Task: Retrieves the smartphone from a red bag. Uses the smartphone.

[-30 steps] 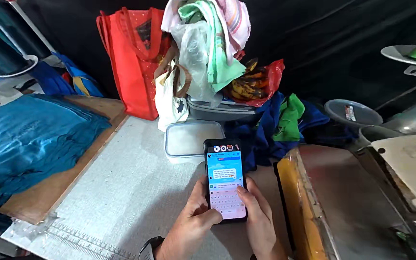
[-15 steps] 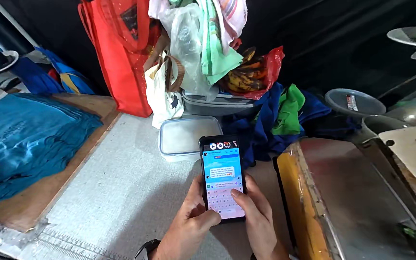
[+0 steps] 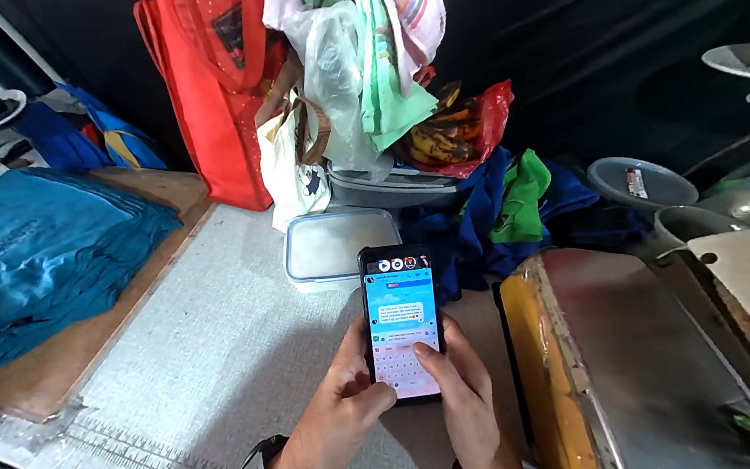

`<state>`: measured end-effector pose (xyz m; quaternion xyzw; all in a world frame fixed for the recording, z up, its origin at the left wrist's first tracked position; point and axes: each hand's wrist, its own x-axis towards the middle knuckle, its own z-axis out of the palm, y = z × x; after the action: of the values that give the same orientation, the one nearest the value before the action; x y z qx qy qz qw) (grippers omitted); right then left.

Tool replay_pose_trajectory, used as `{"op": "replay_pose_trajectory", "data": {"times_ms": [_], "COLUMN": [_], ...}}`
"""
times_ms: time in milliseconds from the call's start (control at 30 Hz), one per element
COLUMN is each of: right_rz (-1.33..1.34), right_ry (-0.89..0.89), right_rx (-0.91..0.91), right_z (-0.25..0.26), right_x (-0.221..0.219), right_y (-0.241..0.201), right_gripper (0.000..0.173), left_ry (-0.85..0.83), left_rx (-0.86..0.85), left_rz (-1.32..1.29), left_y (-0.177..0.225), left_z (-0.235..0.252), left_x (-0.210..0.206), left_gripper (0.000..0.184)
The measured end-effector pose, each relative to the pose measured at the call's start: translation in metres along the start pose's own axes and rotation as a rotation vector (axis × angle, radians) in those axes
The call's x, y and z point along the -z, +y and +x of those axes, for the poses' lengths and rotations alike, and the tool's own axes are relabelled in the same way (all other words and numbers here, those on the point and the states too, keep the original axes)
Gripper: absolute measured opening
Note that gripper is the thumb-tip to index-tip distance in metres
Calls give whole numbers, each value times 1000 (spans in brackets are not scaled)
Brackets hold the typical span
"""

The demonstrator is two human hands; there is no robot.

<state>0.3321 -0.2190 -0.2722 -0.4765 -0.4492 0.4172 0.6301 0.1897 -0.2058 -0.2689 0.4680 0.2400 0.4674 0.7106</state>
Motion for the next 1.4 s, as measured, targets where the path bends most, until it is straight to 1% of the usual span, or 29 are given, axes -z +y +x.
{"op": "replay_pose_trajectory", "data": {"times_ms": [100, 233, 433, 567, 767, 900, 1100, 1167, 1233, 1400], "right_rz": [-1, 2, -75, 0, 9, -18, -80, -63, -26, -47], "right_ry": [12, -1, -3, -14, -33, -26, -4, -2, -1, 29], "right_rx": [-30, -20, -2, -30, -24, -26, 11, 20, 3, -6], "right_z": [-1, -1, -1, -2, -1, -2, 0, 0, -1, 0], "right_x": [0, 0, -1, 0, 2, 1, 1, 1, 1, 0], "right_y": [-5, -2, -1, -4, -3, -3, 4, 4, 0, -5], "right_gripper": [44, 42, 48, 43, 46, 48, 48, 46, 43, 47], "left_ry": [15, 32, -18, -2, -8, -1, -11, -14, -18, -1], "left_rx": [19, 25, -7, -8, -5, -7, 2, -1, -6, -28], "left_rz": [-2, -5, -17, 27, 37, 32, 33, 44, 46, 74], "left_y": [1, 1, 2, 1, 1, 0, 0, -1, -1, -1], "left_z": [-1, -1, 0, -1, 0, 0, 1, 1, 2, 3], "left_x": [-1, -1, 0, 0, 1, 0, 0, 1, 1, 2], "left_gripper": [78, 78, 77, 76, 77, 76, 80, 80, 80, 75]}}
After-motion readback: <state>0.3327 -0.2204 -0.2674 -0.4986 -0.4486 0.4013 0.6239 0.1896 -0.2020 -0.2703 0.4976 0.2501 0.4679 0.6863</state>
